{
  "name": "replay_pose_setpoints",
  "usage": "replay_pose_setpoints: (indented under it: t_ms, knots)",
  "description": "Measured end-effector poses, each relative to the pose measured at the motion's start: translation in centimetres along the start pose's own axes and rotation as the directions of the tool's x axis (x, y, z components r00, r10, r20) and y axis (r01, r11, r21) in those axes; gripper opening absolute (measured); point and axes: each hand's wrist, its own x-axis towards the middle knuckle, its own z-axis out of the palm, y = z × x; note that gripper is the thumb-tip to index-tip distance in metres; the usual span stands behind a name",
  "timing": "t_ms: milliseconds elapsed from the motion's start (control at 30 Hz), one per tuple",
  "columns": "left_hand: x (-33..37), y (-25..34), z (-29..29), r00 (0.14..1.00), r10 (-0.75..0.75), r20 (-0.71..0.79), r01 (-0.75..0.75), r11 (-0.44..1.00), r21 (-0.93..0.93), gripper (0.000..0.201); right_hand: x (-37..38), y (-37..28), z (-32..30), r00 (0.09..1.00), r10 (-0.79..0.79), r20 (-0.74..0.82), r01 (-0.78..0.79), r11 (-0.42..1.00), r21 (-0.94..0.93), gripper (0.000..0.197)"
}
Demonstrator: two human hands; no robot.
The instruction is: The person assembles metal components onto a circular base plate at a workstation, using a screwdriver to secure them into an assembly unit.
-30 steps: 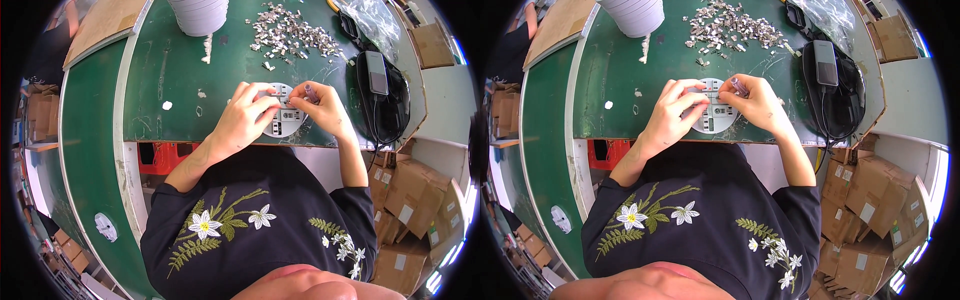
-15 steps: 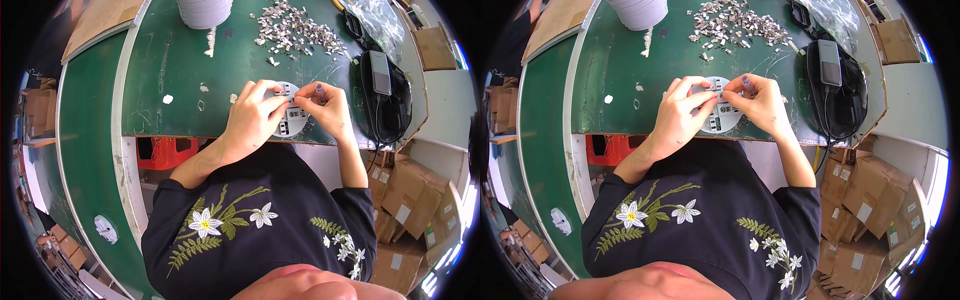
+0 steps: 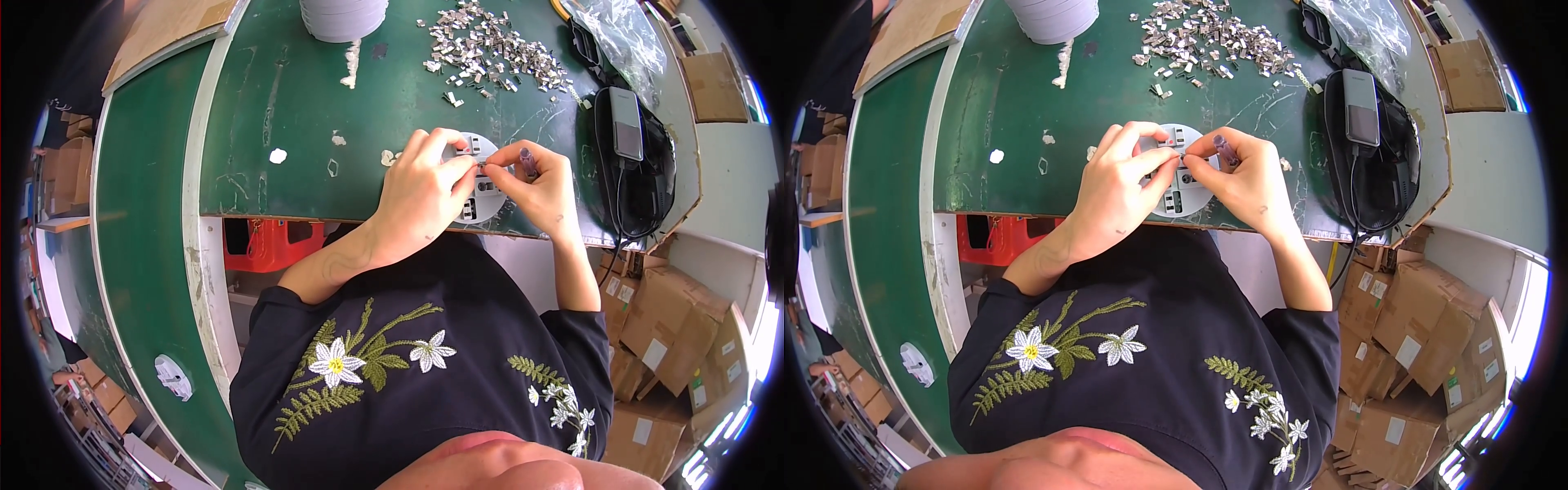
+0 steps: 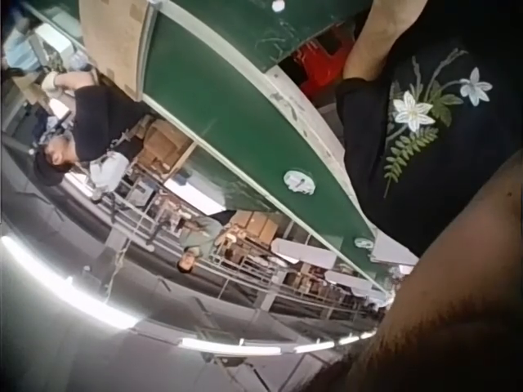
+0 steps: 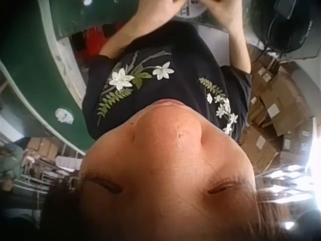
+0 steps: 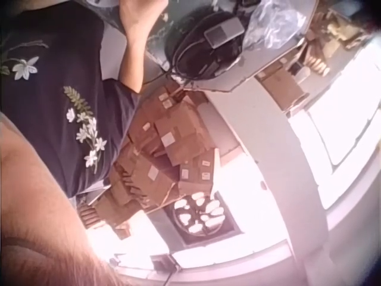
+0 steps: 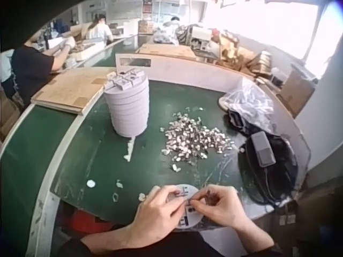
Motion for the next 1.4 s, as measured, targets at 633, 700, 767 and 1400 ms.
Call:
replay_pose_setpoints:
  t_ms: [633,700,767,1400]
  knots:
    - [0.5,-0.8,-0.5,0.997,0.042,0.061,-0.032,0.987,-0.158,0.012,1.5,-0.5,-1.6,0.982,-0.005,0.187,-0.003,0.999,0.041,0.009]
    - [0.6,-1.0,-0.8,0.994,0.025,0.109,0.001,0.972,-0.235,0.012,1.7,-0.4,-1.7,0.956,-0.178,0.232,0.189,0.982,-0.023,0.01]
    - [0.6,-1.2,-1.0,0.993,0.021,0.118,0.009,0.968,-0.252,0.012,1.8,-0.3,-1.7,0.953,-0.197,0.229,0.209,0.978,-0.029,0.011]
    - [0.1,-1.3,-1.4,0.997,0.063,0.05,-0.052,0.979,-0.198,0.016,0.8,0.4,0.1,0.93,-0.326,0.173,0.35,0.927,-0.136,0.008]
